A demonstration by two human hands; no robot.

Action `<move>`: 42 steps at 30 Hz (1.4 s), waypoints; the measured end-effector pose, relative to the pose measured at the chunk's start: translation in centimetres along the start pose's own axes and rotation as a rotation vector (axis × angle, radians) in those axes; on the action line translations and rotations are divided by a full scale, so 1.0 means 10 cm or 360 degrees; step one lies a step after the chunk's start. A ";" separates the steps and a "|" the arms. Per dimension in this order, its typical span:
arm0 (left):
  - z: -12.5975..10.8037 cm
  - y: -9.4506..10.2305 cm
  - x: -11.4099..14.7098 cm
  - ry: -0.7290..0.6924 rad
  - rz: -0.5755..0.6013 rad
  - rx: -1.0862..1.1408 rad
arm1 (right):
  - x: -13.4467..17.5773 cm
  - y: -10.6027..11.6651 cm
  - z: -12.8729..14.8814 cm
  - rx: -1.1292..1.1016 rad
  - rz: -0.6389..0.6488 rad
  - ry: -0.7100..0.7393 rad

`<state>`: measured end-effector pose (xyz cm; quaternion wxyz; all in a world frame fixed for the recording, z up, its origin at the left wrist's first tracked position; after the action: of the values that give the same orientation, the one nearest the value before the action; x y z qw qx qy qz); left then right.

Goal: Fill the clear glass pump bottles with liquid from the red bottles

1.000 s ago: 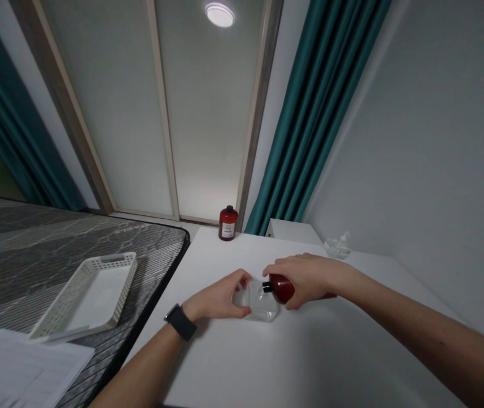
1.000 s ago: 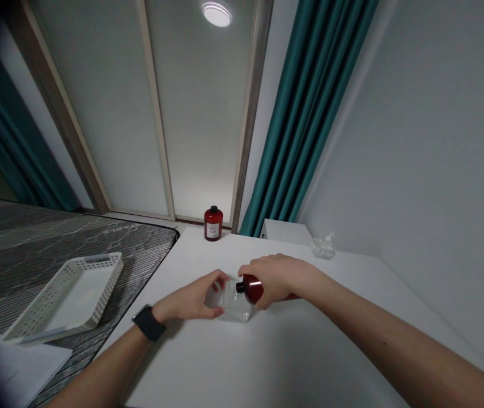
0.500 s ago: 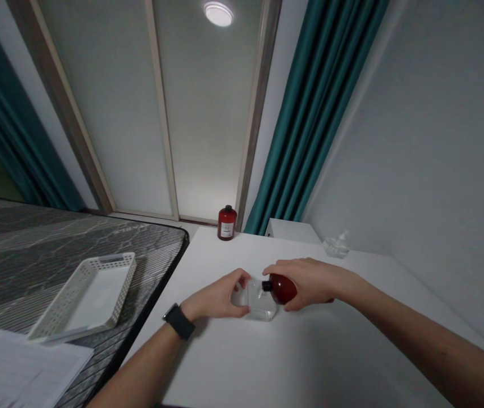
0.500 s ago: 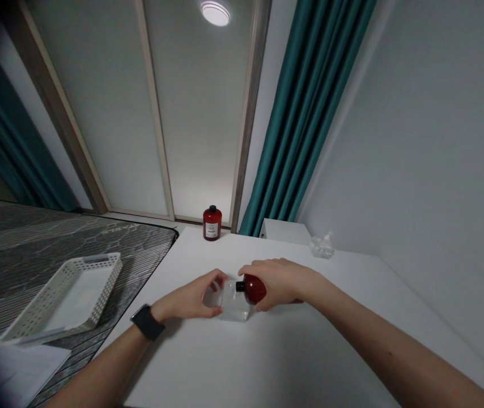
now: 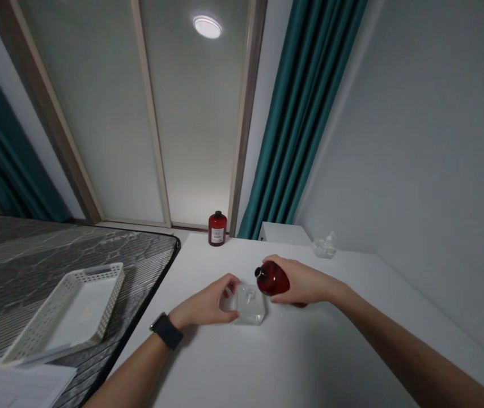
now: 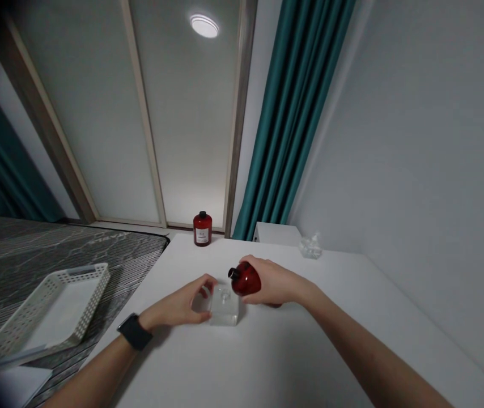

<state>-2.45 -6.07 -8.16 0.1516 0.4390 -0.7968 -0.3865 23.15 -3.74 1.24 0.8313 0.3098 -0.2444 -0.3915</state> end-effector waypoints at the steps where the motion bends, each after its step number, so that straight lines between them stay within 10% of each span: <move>1: 0.01 0.00 0.00 -0.0005 -0.0001 -0.0001 | 0.00 -0.04 -0.05 -0.0036 -0.0058 -0.0021; 12: 0.04 -0.01 -0.01 -0.0027 0.0010 0.0020 | -0.27 -0.32 -0.68 -0.0823 -0.0831 0.0248; 42: 0.06 -0.02 -0.01 0.0016 0.0018 0.0005 | -0.91 -0.55 -0.96 -0.0928 -0.1047 0.0283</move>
<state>-2.62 -5.79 -8.66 0.1571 0.4367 -0.7992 -0.3820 21.43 3.94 -10.74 0.7329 0.1561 0.0600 -0.6595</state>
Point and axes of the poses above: each hand's wrist, its own x-axis away from the middle knuckle, its own y-axis out of the back of the hand, z = x × y, the point moved 1 cm from there along -x, towards the middle knuckle, and after that the axes turned 15 degrees about -x, right-handed, at the moved point
